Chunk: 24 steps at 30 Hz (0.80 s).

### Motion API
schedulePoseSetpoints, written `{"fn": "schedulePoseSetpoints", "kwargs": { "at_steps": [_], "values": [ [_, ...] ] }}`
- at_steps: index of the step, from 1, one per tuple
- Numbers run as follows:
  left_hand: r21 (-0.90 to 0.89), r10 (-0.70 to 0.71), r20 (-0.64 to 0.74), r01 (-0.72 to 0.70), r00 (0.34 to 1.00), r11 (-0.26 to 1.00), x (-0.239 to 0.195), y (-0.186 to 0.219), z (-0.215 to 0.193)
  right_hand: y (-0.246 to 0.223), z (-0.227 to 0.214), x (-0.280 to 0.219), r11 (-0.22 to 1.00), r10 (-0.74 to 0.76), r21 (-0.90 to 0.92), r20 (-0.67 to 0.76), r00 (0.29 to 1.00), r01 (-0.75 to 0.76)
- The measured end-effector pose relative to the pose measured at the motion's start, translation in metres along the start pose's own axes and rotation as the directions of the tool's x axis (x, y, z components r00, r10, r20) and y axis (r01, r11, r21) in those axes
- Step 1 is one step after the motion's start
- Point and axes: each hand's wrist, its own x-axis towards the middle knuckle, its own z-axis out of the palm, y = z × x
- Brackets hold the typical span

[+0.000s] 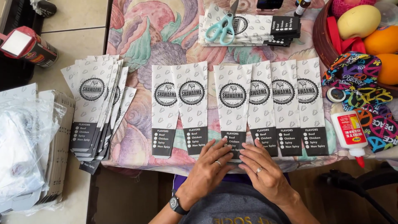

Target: Applying glue to the edges of paper food wraps and folding them to form sleeves.

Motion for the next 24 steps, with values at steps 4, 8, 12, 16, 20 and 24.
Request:
{"fn": "schedulePoseSetpoints", "kwargs": {
  "at_steps": [4,8,12,16,20,24],
  "values": [
    [0.007,0.033,-0.052,-0.033,0.998,0.999,-0.004,-0.003,0.009,0.002,0.002,0.0,1.0,-0.014,-0.014,0.021,1.0,0.014],
    [-0.027,0.016,-0.07,-0.018,0.997,0.999,-0.004,-0.002,0.008,0.004,0.004,0.001,1.0,-0.015,0.001,-0.004,1.0,0.015],
    [-0.062,-0.038,-0.121,0.031,0.992,0.998,0.004,0.001,0.009,0.003,0.005,0.005,0.999,0.045,0.018,-0.025,0.999,-0.045],
    [-0.111,-0.14,-0.145,0.125,0.979,0.986,0.007,0.002,0.014,0.003,0.01,0.006,0.994,0.103,-0.011,-0.071,0.992,-0.104],
    [-0.172,-0.236,-0.1,0.217,0.967,0.961,0.007,0.001,0.012,0.003,0.011,0.006,0.964,0.254,0.099,-0.071,0.965,-0.246],
    [-0.204,-0.259,-0.004,0.253,0.966,0.946,0.008,-0.002,0.004,0.005,0.011,0.001,0.936,0.317,0.172,-0.042,0.947,-0.306]
  ]
}}
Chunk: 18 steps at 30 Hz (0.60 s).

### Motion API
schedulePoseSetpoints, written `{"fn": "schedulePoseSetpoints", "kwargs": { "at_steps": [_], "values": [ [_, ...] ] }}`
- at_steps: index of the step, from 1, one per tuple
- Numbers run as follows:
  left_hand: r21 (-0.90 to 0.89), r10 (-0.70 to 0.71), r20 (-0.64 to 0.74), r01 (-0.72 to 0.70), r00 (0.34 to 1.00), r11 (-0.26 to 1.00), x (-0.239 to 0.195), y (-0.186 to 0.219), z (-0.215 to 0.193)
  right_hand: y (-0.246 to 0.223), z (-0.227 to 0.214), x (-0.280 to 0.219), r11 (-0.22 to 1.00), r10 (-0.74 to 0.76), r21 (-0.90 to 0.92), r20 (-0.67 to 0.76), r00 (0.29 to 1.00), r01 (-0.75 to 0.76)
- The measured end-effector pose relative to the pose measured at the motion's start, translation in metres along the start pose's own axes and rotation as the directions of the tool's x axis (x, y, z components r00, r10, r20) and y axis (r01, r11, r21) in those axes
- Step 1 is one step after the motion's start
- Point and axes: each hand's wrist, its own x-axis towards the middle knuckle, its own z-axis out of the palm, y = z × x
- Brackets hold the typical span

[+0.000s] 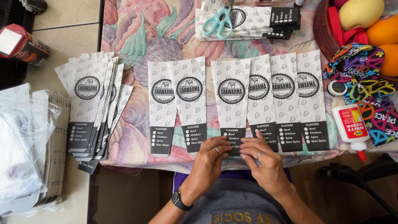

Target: Applying glue to the edges of paper food wraps and folding them to form sleeves.

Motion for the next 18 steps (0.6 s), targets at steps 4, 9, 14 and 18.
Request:
{"fn": "schedulePoseSetpoints", "kwargs": {
  "at_steps": [4,9,14,18],
  "values": [
    [0.116,0.043,0.049,-0.048,0.998,0.992,0.004,0.002,-0.001,-0.007,-0.01,0.0,1.0,0.013,0.004,0.02,1.0,-0.014],
    [0.293,0.053,0.21,-0.115,0.976,0.949,0.009,0.004,-0.002,0.025,-0.042,-0.021,0.992,-0.009,-0.124,-0.08,0.997,-0.001],
    [0.323,0.08,0.21,-0.146,0.974,0.935,0.015,0.004,0.017,0.01,-0.053,-0.014,0.967,-0.074,-0.249,-0.061,0.995,0.056],
    [0.313,0.099,0.188,-0.155,0.977,0.937,0.017,0.009,0.023,0.019,-0.046,-0.024,0.944,-0.113,-0.315,-0.017,0.993,0.102]
  ]
}}
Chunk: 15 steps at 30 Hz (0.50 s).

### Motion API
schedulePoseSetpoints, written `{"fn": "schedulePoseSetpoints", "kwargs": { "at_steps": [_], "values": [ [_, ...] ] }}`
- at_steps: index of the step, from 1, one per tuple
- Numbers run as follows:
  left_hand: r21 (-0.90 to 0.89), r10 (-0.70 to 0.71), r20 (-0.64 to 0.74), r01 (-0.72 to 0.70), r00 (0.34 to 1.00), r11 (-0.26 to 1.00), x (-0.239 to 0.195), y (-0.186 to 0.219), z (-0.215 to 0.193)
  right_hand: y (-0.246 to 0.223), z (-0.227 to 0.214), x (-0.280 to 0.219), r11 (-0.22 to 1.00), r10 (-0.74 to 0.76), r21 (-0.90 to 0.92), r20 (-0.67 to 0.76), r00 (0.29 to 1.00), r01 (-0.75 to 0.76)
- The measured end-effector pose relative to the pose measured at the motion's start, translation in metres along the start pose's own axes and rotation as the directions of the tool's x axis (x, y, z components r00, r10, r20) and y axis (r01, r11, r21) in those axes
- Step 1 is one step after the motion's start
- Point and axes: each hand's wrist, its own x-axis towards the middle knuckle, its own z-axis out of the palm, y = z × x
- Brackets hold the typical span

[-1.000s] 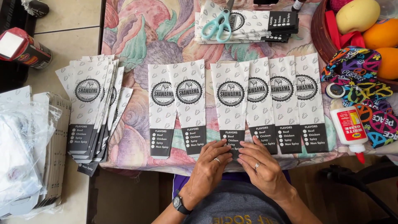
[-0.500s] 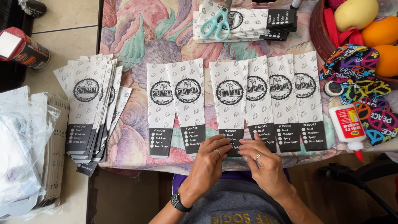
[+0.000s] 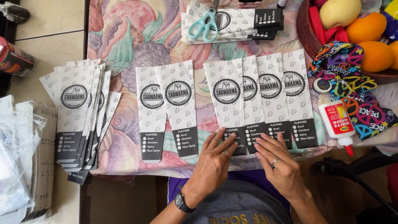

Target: Applying glue to the edges of paper food wraps and folding them to form sleeves.

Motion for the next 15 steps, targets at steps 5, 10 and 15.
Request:
{"fn": "schedulePoseSetpoints", "kwargs": {
  "at_steps": [5,10,15],
  "values": [
    [0.014,0.022,-0.01,-0.022,1.0,1.0,-0.001,0.001,0.0,-0.003,0.0,0.002,1.0,0.006,0.003,-0.022,1.0,-0.006],
    [0.044,0.022,-0.08,-0.018,0.997,0.999,-0.004,-0.005,-0.014,-0.014,0.005,0.014,0.999,-0.001,0.036,-0.055,0.998,0.003],
    [0.389,-0.14,-0.195,0.208,0.971,0.897,-0.033,-0.048,-0.029,-0.015,0.024,0.018,0.988,-0.124,0.091,0.022,0.992,0.122]
  ]
}}
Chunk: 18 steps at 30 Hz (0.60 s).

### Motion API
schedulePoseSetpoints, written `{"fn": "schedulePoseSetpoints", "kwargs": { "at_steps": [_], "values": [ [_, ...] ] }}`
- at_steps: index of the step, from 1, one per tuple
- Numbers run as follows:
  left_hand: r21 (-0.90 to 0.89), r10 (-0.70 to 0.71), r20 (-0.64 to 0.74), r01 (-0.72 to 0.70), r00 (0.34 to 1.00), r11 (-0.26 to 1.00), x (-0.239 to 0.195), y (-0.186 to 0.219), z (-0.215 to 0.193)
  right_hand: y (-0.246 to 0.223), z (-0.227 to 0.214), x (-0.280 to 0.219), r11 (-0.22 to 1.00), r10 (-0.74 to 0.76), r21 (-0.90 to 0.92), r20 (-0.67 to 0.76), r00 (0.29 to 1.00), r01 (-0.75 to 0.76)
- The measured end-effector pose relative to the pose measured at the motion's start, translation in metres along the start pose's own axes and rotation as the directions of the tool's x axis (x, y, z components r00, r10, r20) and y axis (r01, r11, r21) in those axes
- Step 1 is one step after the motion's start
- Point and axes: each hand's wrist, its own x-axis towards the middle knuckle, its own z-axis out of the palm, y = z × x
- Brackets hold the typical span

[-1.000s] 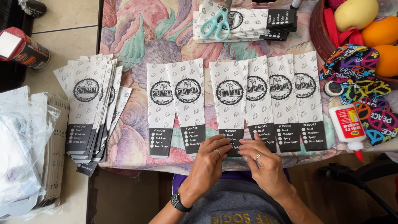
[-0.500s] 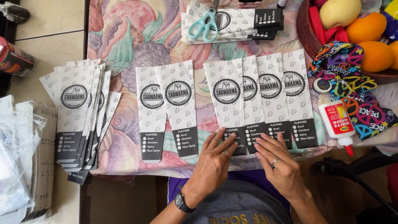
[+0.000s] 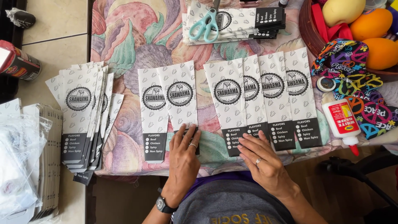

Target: Applying glue to the edges of paper food wraps and folding them to form sleeves.

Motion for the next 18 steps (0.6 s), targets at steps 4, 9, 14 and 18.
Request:
{"fn": "schedulePoseSetpoints", "kwargs": {
  "at_steps": [4,9,14,18],
  "values": [
    [-0.09,0.0,0.03,0.003,1.0,0.996,-0.003,0.006,0.004,-0.001,0.008,0.002,0.999,0.002,-0.034,-0.013,1.0,-0.002],
    [-0.217,0.097,0.072,-0.079,0.993,0.973,0.007,0.036,0.014,-0.006,0.005,0.005,0.999,0.01,-0.032,-0.004,1.0,-0.01],
    [-0.194,0.07,-0.044,-0.077,0.997,0.978,-0.001,0.032,0.016,-0.005,0.005,0.004,0.999,0.016,-0.035,-0.001,1.0,-0.016],
    [0.159,-0.083,-0.004,0.083,0.997,0.984,-0.018,0.004,0.013,-0.002,0.008,0.0,0.999,0.02,-0.026,-0.007,1.0,-0.02]
  ]
}}
